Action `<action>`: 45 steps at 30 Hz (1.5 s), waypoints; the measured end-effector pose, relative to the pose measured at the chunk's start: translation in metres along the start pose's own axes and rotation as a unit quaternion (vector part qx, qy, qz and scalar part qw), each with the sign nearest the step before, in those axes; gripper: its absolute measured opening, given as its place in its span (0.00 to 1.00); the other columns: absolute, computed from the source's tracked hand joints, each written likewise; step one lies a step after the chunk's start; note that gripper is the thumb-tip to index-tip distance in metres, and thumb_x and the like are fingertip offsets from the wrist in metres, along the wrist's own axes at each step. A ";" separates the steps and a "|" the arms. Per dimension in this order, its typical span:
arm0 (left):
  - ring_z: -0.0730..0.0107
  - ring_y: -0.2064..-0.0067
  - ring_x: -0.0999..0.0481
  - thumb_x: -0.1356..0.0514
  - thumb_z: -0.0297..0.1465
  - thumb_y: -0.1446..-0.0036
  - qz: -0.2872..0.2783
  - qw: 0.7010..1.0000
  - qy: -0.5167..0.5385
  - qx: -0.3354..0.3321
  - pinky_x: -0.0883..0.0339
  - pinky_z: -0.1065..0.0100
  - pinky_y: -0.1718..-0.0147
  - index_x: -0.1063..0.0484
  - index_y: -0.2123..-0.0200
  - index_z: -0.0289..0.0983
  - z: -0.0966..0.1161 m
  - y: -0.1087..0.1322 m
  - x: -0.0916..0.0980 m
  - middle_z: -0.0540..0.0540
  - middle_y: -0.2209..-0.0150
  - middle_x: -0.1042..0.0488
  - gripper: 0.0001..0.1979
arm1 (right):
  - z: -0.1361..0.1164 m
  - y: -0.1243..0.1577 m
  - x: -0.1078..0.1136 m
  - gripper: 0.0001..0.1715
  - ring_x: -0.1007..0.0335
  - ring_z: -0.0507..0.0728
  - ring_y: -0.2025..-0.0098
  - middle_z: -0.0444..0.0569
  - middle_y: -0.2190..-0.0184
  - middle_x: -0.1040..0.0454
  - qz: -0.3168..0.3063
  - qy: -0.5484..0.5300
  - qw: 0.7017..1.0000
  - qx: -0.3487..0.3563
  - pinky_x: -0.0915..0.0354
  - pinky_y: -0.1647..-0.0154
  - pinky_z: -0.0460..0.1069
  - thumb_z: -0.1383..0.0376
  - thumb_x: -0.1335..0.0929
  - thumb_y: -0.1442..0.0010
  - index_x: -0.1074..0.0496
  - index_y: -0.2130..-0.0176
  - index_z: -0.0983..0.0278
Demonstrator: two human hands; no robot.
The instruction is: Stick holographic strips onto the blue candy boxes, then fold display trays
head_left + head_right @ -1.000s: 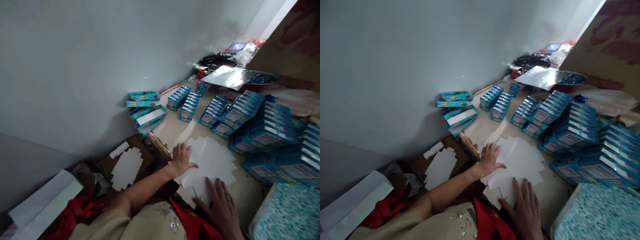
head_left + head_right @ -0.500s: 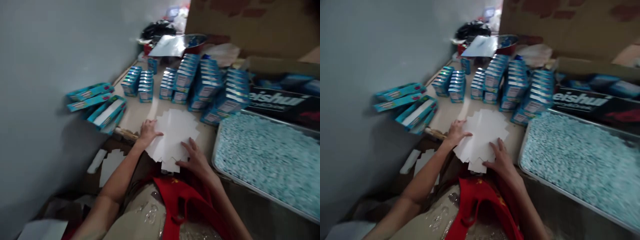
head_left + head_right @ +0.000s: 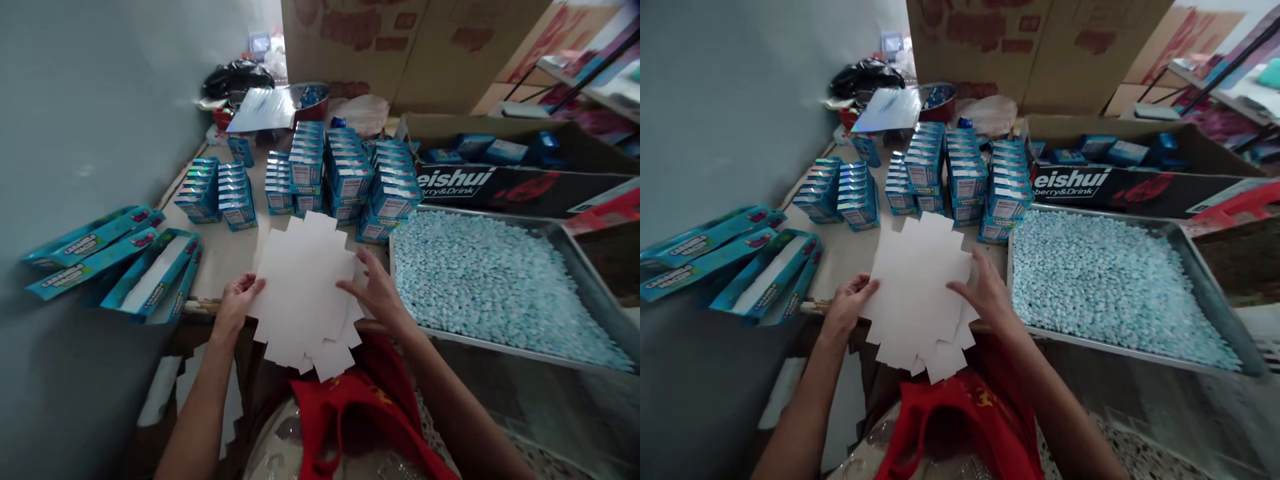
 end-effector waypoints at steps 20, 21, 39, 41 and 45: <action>0.55 0.54 0.22 0.39 0.29 0.60 -0.047 0.996 0.069 -0.014 0.28 0.58 0.52 0.28 0.46 0.39 0.005 -0.004 -0.078 0.45 0.54 0.22 0.32 | -0.016 -0.035 -0.068 0.25 0.24 0.62 0.57 0.51 0.60 0.19 -0.110 0.112 0.987 -0.031 0.33 0.53 0.52 0.71 0.35 0.50 0.23 0.53 0.61; 0.55 0.53 0.23 0.38 0.28 0.59 -0.021 0.999 0.024 -0.015 0.29 0.57 0.51 0.28 0.47 0.39 0.000 -0.004 -0.081 0.44 0.54 0.22 0.31 | -0.021 -0.035 -0.071 0.26 0.24 0.62 0.55 0.52 0.59 0.19 -0.124 0.170 0.978 -0.003 0.34 0.52 0.52 0.72 0.36 0.48 0.24 0.50 0.61; 0.62 0.52 0.28 0.35 0.36 0.49 0.064 0.992 0.030 -0.102 0.35 0.65 0.50 0.29 0.62 0.38 0.000 -0.013 -0.092 0.46 0.57 0.28 0.13 | -0.058 -0.055 -0.088 0.23 0.25 0.62 0.54 0.64 0.49 0.26 -0.213 0.322 0.919 0.079 0.33 0.55 0.53 0.79 0.42 0.38 0.27 0.50 0.69; 0.66 0.54 0.28 0.34 0.35 0.48 0.100 0.986 0.031 -0.126 0.35 0.67 0.50 0.32 0.55 0.39 0.000 -0.019 -0.096 0.47 0.58 0.30 0.18 | -0.051 -0.059 -0.089 0.25 0.25 0.62 0.53 0.66 0.48 0.27 -0.199 0.334 0.920 0.061 0.34 0.55 0.53 0.79 0.44 0.38 0.29 0.47 0.72; 0.68 0.55 0.28 0.36 0.39 0.41 0.116 0.980 0.024 -0.161 0.36 0.68 0.51 0.34 0.47 0.40 -0.001 -0.021 -0.099 0.47 0.58 0.30 0.21 | -0.037 -0.056 -0.081 0.27 0.24 0.64 0.52 0.62 0.53 0.22 -0.150 0.277 0.949 0.024 0.34 0.53 0.54 0.76 0.41 0.39 0.38 0.40 0.73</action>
Point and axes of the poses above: each hand's wrist, its own y-axis away from the middle knuckle, its own x-axis out of the back of the hand, z = x × y, the point moved 7 cm from there along -y, towards the middle knuckle
